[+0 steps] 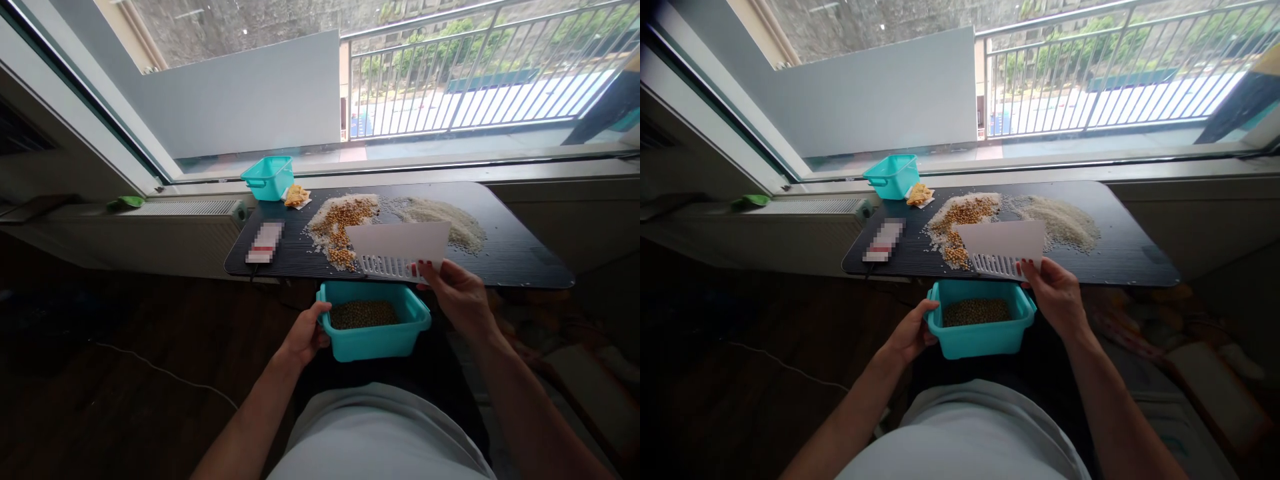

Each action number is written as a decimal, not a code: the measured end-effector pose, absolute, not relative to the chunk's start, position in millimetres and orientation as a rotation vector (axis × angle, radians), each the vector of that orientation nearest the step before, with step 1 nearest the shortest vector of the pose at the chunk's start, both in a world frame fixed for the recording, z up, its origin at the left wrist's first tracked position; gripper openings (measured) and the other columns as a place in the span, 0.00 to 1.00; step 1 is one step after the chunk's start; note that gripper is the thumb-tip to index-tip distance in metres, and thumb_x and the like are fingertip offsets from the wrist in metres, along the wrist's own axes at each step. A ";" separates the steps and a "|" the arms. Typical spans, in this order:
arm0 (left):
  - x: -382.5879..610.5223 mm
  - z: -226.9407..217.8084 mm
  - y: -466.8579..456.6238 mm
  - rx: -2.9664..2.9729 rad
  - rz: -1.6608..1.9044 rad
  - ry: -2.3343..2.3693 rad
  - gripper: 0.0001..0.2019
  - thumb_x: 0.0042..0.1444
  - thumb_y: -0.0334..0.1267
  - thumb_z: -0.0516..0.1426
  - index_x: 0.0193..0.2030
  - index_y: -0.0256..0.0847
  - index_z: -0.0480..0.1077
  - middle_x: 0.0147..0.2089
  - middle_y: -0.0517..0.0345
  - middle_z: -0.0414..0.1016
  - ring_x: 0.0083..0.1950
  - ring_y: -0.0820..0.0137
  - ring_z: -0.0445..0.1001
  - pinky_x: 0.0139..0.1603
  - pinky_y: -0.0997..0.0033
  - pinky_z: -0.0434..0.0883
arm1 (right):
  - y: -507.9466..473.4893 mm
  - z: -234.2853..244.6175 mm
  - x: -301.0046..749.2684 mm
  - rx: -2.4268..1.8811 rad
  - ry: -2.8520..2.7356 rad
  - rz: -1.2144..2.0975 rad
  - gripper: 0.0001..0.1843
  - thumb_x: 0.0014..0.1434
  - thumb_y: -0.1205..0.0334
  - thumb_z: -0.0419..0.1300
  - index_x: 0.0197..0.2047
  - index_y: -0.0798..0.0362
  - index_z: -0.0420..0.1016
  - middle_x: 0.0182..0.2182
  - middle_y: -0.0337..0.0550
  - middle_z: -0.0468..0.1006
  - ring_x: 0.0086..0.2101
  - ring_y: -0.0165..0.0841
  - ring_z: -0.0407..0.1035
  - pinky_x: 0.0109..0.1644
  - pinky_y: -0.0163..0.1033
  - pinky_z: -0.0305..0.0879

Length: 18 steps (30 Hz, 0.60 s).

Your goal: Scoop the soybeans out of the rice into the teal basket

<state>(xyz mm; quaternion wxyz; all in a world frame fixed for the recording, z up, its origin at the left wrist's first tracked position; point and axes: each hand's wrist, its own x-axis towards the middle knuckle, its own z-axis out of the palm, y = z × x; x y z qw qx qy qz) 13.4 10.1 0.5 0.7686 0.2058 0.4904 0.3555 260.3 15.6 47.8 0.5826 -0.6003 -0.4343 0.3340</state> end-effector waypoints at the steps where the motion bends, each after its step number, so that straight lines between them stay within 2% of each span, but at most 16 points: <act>1: 13.6 0.6 10.2 0.445 0.771 1.066 0.17 0.41 0.43 0.60 0.16 0.41 0.55 0.10 0.70 0.52 0.11 0.82 0.50 0.13 0.79 0.45 | 15.5 47.6 260.5 -1.399 -1.018 0.779 0.14 0.46 0.50 0.65 0.33 0.49 0.79 0.29 0.37 0.81 0.31 0.34 0.74 0.29 0.37 0.73; 9: 14.6 1.4 9.8 0.443 0.781 1.075 0.17 0.40 0.43 0.60 0.16 0.41 0.54 0.09 0.71 0.52 0.11 0.82 0.49 0.12 0.79 0.45 | 16.7 51.5 262.9 -1.393 -1.026 0.755 0.11 0.46 0.50 0.65 0.32 0.46 0.79 0.29 0.37 0.81 0.30 0.36 0.74 0.30 0.39 0.74; 14: 14.4 2.6 9.6 0.445 0.779 1.082 0.17 0.40 0.43 0.60 0.16 0.41 0.55 0.10 0.71 0.52 0.11 0.82 0.50 0.12 0.80 0.45 | 14.1 50.6 260.2 -1.397 -1.046 0.795 0.13 0.44 0.50 0.66 0.30 0.49 0.79 0.27 0.38 0.81 0.29 0.36 0.74 0.28 0.39 0.73; 18: 13.8 2.8 9.2 0.455 0.780 1.073 0.16 0.40 0.43 0.60 0.16 0.41 0.55 0.10 0.70 0.53 0.11 0.82 0.50 0.13 0.80 0.45 | 16.9 50.9 255.2 -1.387 -1.034 0.786 0.14 0.45 0.49 0.66 0.33 0.49 0.79 0.28 0.38 0.81 0.30 0.35 0.74 0.29 0.38 0.73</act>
